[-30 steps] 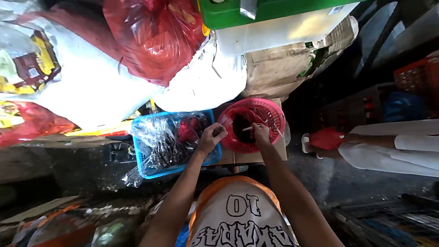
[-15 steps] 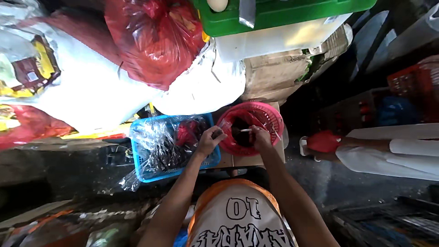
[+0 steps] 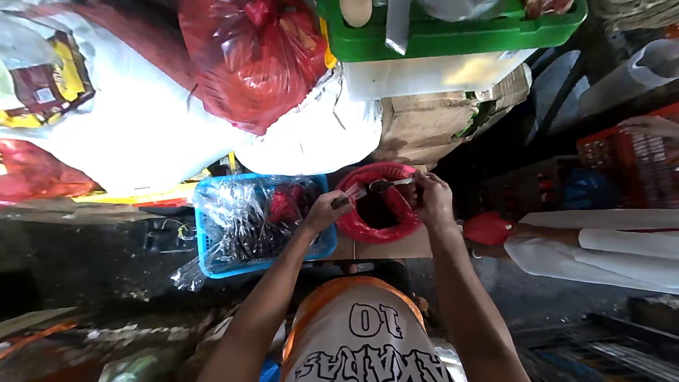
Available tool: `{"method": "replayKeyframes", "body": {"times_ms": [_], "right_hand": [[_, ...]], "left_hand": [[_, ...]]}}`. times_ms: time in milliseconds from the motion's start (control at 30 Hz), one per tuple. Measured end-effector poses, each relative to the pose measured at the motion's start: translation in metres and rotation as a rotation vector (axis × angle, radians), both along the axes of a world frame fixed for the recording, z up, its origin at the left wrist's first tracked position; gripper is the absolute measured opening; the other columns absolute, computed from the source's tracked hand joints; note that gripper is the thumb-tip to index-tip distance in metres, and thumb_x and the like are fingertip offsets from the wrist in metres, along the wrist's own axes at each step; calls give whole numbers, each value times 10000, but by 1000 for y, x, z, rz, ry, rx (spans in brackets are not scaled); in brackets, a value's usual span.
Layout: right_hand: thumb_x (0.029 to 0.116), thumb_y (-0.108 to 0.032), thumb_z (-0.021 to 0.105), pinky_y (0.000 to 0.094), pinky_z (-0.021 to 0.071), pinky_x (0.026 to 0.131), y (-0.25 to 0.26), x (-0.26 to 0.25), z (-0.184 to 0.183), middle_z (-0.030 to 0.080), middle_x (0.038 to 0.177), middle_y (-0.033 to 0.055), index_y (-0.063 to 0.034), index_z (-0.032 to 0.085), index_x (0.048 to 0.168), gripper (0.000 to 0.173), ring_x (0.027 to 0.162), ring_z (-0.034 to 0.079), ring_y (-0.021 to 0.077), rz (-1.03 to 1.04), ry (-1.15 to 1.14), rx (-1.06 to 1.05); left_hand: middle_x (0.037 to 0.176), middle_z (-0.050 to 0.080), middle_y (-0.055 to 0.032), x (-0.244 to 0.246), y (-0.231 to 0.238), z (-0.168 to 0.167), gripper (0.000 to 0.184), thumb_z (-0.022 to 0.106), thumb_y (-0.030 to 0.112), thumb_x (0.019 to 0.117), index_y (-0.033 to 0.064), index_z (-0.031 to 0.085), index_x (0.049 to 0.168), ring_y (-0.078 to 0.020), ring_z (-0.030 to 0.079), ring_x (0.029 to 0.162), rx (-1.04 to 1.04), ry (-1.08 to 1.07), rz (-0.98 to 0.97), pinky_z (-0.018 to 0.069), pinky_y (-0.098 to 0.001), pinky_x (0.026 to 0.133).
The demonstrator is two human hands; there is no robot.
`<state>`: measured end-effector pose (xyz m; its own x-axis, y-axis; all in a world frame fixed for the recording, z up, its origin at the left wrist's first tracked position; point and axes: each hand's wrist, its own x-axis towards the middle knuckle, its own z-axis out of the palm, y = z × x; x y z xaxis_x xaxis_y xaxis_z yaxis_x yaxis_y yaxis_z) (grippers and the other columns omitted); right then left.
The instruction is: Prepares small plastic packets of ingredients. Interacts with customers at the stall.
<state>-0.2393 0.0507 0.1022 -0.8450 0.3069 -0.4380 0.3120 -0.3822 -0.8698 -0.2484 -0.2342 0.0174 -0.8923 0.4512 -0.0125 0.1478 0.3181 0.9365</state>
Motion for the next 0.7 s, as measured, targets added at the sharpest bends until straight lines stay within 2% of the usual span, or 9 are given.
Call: {"method": "replayKeyframes", "body": {"times_ms": [200,267,300,367,467,533,600,633,700], "right_hand": [[1042,-217,599,251,426,419,-10,-9,20,606,666,44,-8,688,1058,228,469,482,97,136,103,213],[1036,-239,609,287,480,477,-19,-10,26,641,692,55,-2,713,1062,260,508,533,115,240,170,470],[1036,-254,601,316,521,551,-26,-9,32,658,730,49,-15,718,1056,267,571,577,121,311,208,637],[1039,-310,560,410,589,662,-43,-1,54,695,796,35,-85,726,1069,281,680,660,150,450,248,965],[1048,-323,527,468,561,634,-65,14,84,689,787,21,-133,714,1039,267,687,669,187,491,368,1248],[1053,-292,540,430,562,610,-60,23,98,689,785,19,-115,720,1043,253,657,655,162,421,449,1232],[1055,-247,548,357,566,595,-39,25,94,680,767,13,-71,711,1048,240,628,633,110,306,468,1074],[1054,-238,547,337,562,599,-25,23,79,677,774,16,-57,704,1034,240,631,626,100,238,436,993],[1050,-297,544,408,578,647,-1,21,29,687,810,59,-40,703,1028,304,676,651,164,187,233,928]], "left_hand": [[910,704,-10,-2,10,2,169,749,242,942,91,707,1004,-91,654,821,90,-4,-98,559,-304,775],[907,704,-10,-2,15,0,156,749,217,943,81,709,1007,-87,655,819,142,-19,-97,560,-292,773],[914,705,-25,0,18,0,151,736,194,949,62,706,1016,-102,658,827,193,-32,-93,564,-303,780],[920,700,-55,6,26,-3,178,716,187,955,29,698,1038,-131,655,823,301,-62,-68,567,-331,766],[926,691,-44,11,38,-3,172,712,168,947,34,692,1053,-111,631,791,394,-99,-27,545,-294,711],[887,673,-28,13,42,-2,152,702,165,956,46,694,1051,-90,588,716,409,-120,-17,504,-257,634],[842,649,-28,13,41,-2,159,697,170,966,42,690,1059,-82,523,627,419,-147,-6,430,-233,539],[850,646,-30,13,38,-3,173,697,182,972,45,685,1077,-84,516,621,420,-169,1,421,-231,528],[867,650,-38,12,34,-5,205,688,201,984,50,673,1122,-93,531,626,422,-193,22,440,-235,529]]}}
